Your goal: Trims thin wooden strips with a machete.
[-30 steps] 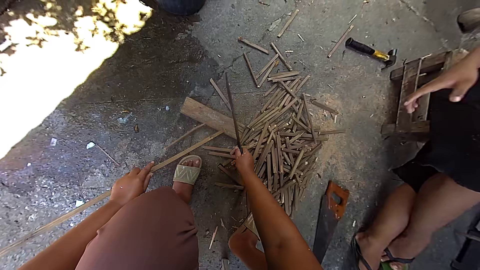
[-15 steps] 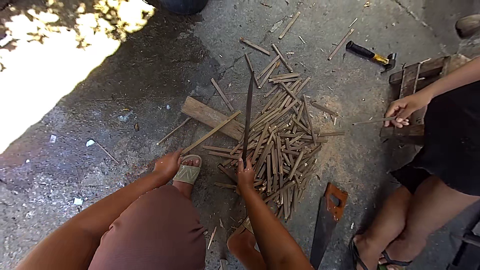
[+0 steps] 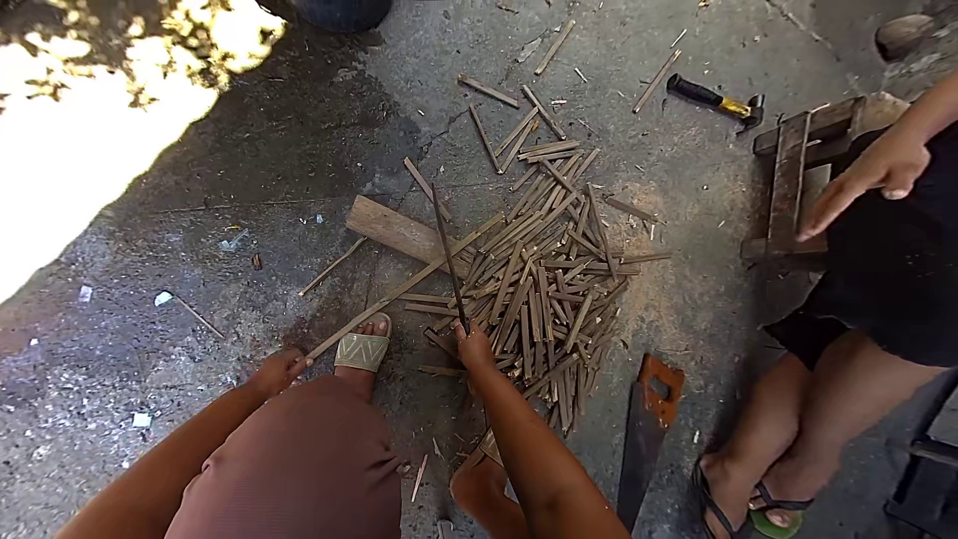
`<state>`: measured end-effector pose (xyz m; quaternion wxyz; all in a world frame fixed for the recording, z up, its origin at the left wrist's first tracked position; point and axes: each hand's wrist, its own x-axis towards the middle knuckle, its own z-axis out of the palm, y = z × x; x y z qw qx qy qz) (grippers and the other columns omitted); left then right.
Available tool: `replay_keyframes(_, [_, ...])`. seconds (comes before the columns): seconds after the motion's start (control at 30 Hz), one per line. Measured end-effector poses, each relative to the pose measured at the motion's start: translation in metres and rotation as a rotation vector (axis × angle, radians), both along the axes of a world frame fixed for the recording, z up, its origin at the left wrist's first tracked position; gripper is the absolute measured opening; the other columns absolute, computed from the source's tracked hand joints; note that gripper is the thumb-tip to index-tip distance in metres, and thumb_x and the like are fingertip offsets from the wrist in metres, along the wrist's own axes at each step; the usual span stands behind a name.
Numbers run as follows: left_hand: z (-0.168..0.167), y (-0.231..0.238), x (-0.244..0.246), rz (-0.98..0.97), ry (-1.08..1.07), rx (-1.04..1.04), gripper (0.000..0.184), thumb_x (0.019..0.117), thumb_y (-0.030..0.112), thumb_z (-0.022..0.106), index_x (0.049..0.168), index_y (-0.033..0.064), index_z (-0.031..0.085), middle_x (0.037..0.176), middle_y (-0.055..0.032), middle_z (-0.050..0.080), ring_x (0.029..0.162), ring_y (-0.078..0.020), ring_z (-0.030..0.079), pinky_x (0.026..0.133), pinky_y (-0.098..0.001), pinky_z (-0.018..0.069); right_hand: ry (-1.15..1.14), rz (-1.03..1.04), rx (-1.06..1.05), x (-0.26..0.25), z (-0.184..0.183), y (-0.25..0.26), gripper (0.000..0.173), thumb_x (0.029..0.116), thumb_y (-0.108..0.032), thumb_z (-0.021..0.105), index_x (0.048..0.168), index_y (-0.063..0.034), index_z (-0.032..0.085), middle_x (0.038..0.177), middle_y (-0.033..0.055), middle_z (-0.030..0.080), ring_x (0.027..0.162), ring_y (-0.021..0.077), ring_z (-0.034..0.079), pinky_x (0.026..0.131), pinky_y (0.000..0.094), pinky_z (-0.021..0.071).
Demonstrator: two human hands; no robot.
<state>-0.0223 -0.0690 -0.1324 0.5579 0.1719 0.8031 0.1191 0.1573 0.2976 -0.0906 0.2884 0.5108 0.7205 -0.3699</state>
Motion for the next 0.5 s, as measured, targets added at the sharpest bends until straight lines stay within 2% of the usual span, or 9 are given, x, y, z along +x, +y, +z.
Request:
replay_keyframes(0.07, [0.003,0.001,0.012,0.037,0.016,0.038,0.044,0.1115,0.032,0.047,0.116,-0.0101,0.058,0.098,-0.0303,0.064,0.093,-0.0439,0.065,0.088,-0.0601,0.0489,0.022,-0.037,-0.034,-0.001,-0.004,0.002,0.049,0.1123,-0.042,0.040,0.133,-0.0011,0.057,0.113,0.0227,0.067,0.099,0.0343,0.069,0.089,0.0522,0.0535])
replay_keyframes(0.13, [0.010,0.011,0.019,0.054,0.034,0.045,0.045,0.1121,0.034,0.045,0.115,-0.0080,0.058,0.095,-0.0289,0.063,0.090,-0.0432,0.064,0.085,-0.0602,0.0489,0.051,-0.060,-0.035,-0.008,-0.002,0.005,0.048,0.1122,-0.042,0.040,0.130,-0.0018,0.059,0.107,0.0202,0.067,0.091,0.0313,0.069,0.084,0.0490,0.0550])
replay_keyframes(0.23, [0.015,0.026,0.018,0.054,0.053,0.036,0.047,0.1130,0.037,0.040,0.118,-0.0067,0.058,0.097,-0.0301,0.064,0.092,-0.0456,0.066,0.086,-0.0631,0.0488,0.106,-0.095,-0.008,-0.030,0.016,0.009,0.047,0.1120,-0.041,0.042,0.127,-0.0005,0.060,0.105,0.0196,0.069,0.089,0.0305,0.069,0.084,0.0475,0.0557])
replay_keyframes(0.3, [0.018,0.035,0.011,0.033,0.035,0.006,0.048,0.1132,0.037,0.039,0.120,-0.0068,0.057,0.101,-0.0317,0.064,0.096,-0.0473,0.065,0.088,-0.0640,0.0485,0.188,-0.129,0.011,-0.048,0.035,0.014,0.047,0.1121,-0.040,0.042,0.126,0.0001,0.062,0.099,0.0197,0.068,0.085,0.0308,0.070,0.082,0.0480,0.0568])
replay_keyframes(0.37, [0.020,0.039,0.005,0.000,0.038,-0.017,0.048,0.1134,0.038,0.038,0.122,-0.0061,0.056,0.103,-0.0317,0.064,0.099,-0.0479,0.065,0.089,-0.0651,0.0484,0.361,-0.160,0.082,-0.064,0.067,0.018,0.046,0.1119,-0.040,0.043,0.123,0.0013,0.061,0.088,0.0193,0.067,0.077,0.0316,0.067,0.077,0.0507,0.0563])
replay_keyframes(0.4, [0.020,0.039,0.002,-0.014,0.046,-0.023,0.049,0.1134,0.038,0.037,0.122,-0.0060,0.056,0.104,-0.0321,0.065,0.100,-0.0485,0.066,0.089,-0.0659,0.0481,0.493,-0.162,0.150,-0.070,0.086,0.019,0.045,0.1118,-0.039,0.044,0.121,0.0017,0.061,0.081,0.0176,0.064,0.070,0.0304,0.065,0.071,0.0506,0.0558])
replay_keyframes(0.47, [0.018,0.035,0.000,-0.030,0.059,-0.032,0.050,0.1135,0.039,0.036,0.126,-0.0050,0.056,0.107,-0.0326,0.065,0.104,-0.0497,0.066,0.091,-0.0672,0.0479,0.819,-0.142,0.305,-0.077,0.116,0.024,0.043,0.1117,-0.036,0.044,0.121,0.0025,0.059,0.074,0.0106,0.060,0.060,0.0213,0.060,0.060,0.0428,0.0559])
replay_keyframes(0.5, [0.017,0.033,0.000,-0.034,0.060,-0.035,0.050,0.1135,0.039,0.035,0.128,-0.0041,0.056,0.109,-0.0325,0.066,0.105,-0.0497,0.066,0.091,-0.0673,0.0478,0.994,-0.140,0.384,-0.080,0.124,0.027,0.041,0.1116,-0.035,0.043,0.118,0.0032,0.057,0.073,0.0071,0.058,0.059,0.0161,0.059,0.059,0.0377,0.0557])
